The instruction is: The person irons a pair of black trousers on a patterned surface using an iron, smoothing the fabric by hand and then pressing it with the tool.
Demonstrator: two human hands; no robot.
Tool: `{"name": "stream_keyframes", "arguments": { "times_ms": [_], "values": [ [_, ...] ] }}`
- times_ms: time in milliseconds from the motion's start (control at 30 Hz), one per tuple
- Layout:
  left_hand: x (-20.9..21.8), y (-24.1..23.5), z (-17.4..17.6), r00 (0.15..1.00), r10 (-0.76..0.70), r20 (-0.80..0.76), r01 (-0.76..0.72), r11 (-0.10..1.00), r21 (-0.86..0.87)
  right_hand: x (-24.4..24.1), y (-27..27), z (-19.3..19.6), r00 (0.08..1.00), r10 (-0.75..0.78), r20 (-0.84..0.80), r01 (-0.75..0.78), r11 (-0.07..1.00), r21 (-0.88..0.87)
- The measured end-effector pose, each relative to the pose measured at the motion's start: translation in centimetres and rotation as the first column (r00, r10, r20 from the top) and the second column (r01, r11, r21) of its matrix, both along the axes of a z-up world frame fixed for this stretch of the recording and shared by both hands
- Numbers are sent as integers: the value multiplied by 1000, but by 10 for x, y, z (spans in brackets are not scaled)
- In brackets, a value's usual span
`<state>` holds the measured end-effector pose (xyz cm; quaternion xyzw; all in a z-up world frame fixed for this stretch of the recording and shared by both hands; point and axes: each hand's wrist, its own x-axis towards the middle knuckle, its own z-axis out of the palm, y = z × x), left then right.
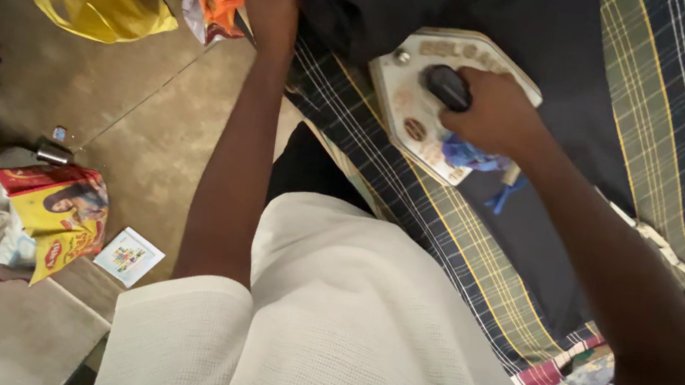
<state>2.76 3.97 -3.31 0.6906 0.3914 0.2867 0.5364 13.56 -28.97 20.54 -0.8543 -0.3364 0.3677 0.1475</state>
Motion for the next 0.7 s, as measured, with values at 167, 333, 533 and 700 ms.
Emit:
{"name": "stream_keyframes", "arguments": {
  "times_ms": [167, 333, 533, 700],
  "values": [
    [-3, 4, -5, 989, 8, -150, 26, 974, 225, 2, 43, -4, 997, 70, 43, -73, 996, 50],
    [-16, 23, -25, 978, -8, -208, 109, 871, 480, -4, 40, 5, 998, -16, -66, 20, 998, 63],
    [-21, 13, 24, 999, -41, -33, 31, 963, -269, -14, -61, -3, 983, -176, -46, 174, 984, -45],
    [-28, -34, 132, 990, 124, 69, -139, 944, 299, -34, -168, 4, 899, -438, -10, 423, 874, -238]
  ]
}}
